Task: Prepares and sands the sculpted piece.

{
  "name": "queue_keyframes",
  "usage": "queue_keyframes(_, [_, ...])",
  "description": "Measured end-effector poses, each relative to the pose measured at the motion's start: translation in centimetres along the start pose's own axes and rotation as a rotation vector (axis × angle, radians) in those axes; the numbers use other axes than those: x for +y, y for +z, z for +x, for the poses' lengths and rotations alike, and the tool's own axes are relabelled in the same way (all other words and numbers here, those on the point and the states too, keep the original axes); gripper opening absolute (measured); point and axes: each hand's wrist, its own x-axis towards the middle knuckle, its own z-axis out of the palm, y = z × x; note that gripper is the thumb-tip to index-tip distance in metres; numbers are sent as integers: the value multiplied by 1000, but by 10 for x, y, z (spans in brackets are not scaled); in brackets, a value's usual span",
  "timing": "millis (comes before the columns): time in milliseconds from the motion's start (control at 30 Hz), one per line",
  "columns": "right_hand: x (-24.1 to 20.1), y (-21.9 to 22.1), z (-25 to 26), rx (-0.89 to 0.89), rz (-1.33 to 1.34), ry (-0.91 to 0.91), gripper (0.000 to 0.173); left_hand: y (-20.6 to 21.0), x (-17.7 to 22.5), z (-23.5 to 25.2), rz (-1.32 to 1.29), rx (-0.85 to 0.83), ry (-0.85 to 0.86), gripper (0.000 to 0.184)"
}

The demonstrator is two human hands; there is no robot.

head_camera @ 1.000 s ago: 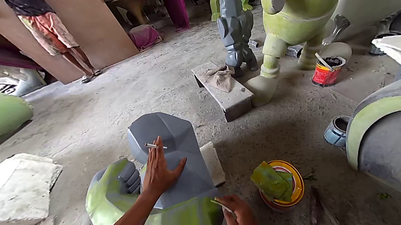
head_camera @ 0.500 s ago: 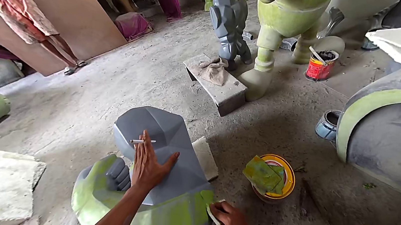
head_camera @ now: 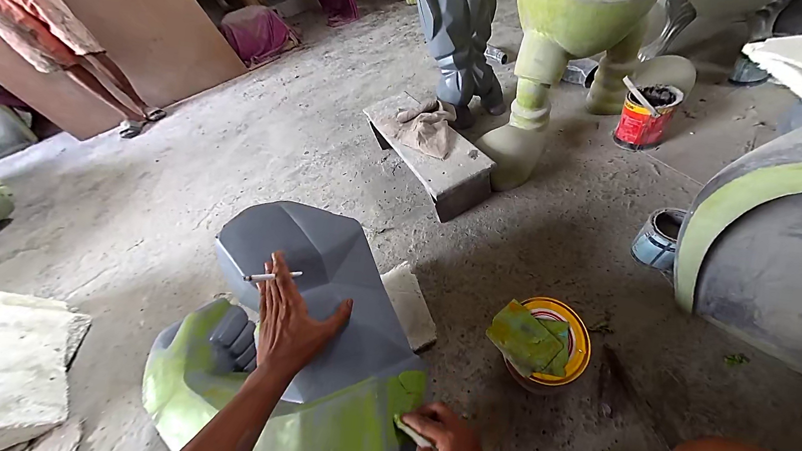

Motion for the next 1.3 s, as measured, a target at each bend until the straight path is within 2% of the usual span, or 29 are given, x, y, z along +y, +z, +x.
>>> queue_keyframes(233, [-10,0,-32,-86,72,-61,34,-15,-8,-13,-43,31,-17,136])
queue_keyframes(400, [8,-20,18,86,127,-43,32,-30,-17,-27,-54,64,-27,133])
queue_keyframes(533, [9,-10,37,6,-27,-96,40,-33,-19,-33,-62,97,-25,132])
queue_keyframes(667, [1,8,12,6,-232,-130,46,-37,-21,-38,-57,113,-35,131])
queue_keyframes(800, [13,3,-16,-68,-310,-159,50,-38,-21,-41,-59,119,-39,132])
queue_keyframes(933, [33,-11,-9,-30,-227,-229,35,-38,-22,-42,-61,129,-36,131])
queue_keyframes(1033, [25,-16,26,24,-144,-204,46,-38,-22,-43,-63,122,-42,132])
queue_keyframes(1167, [24,-15,51,-74,-138,-292,36,-37,-22,-42,-59,116,-57,132])
queue_keyframes(1300, [32,-17,38,-148,-106,-314,38,-35,-24,-44,-60,117,-59,131])
